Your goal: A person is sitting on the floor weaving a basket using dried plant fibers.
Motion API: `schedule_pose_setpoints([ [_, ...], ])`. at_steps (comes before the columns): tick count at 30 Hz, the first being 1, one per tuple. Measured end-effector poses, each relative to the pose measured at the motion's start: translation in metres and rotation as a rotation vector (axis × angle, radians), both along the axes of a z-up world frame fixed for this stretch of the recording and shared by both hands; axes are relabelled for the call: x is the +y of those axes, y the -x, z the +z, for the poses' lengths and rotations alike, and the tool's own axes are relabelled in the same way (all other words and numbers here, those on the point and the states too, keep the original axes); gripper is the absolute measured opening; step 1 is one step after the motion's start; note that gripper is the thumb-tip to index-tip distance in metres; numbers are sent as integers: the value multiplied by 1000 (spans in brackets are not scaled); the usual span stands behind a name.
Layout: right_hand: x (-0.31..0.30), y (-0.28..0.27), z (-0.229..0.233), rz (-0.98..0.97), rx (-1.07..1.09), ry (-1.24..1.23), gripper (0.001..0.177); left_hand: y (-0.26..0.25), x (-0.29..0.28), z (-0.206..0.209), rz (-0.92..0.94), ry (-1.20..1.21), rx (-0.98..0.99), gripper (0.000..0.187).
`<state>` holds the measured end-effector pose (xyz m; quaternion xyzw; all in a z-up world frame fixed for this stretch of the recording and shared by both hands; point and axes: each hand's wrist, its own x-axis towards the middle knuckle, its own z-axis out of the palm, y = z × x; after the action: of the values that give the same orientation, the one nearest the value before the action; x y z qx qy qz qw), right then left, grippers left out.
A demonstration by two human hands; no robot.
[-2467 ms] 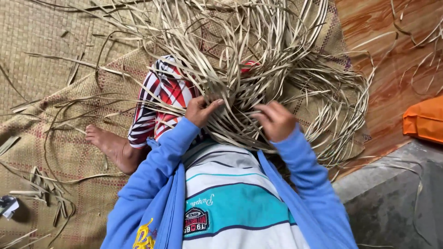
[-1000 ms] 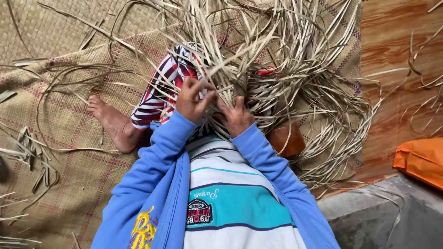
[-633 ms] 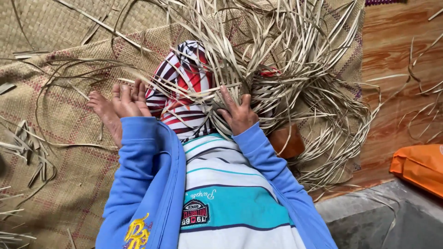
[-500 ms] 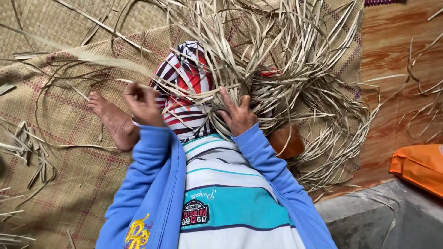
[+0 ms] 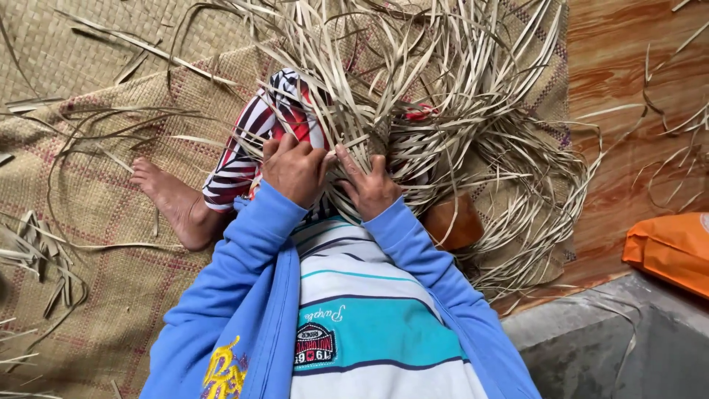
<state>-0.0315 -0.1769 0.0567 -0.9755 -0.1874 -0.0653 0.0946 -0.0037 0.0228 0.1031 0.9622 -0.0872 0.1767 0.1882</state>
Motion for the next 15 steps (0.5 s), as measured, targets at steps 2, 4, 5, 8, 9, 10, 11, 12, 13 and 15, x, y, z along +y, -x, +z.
schedule_pose_setpoints([
  [2,-1,1,-4,4,-3,-39,79,4,4,-11,-45,95,86,16],
  [4,-1,0,2,5,-4,-50,78,4,9,-32,-34,270,184,8],
  [5,-1,3,6,10,6,-62,76,7,11,-42,-18,445,293,2],
  [8,-3,2,0,15,18,-87,80,10,7,-59,108,703,586,8],
  [9,-3,2,0,17,18,-89,80,10,7,-68,110,701,585,8],
  [10,-4,3,-1,13,19,-101,79,10,7,-76,115,807,618,12],
  [11,-4,5,-1,8,23,-114,79,11,7,-85,118,913,653,16],
  [12,-7,2,6,8,26,-116,79,11,2,-74,120,912,655,16],
  [13,-11,-2,13,36,73,-241,77,9,-3,-64,145,943,636,15],
  [15,-23,-15,8,61,121,-367,78,9,-8,-52,167,973,619,16],
])
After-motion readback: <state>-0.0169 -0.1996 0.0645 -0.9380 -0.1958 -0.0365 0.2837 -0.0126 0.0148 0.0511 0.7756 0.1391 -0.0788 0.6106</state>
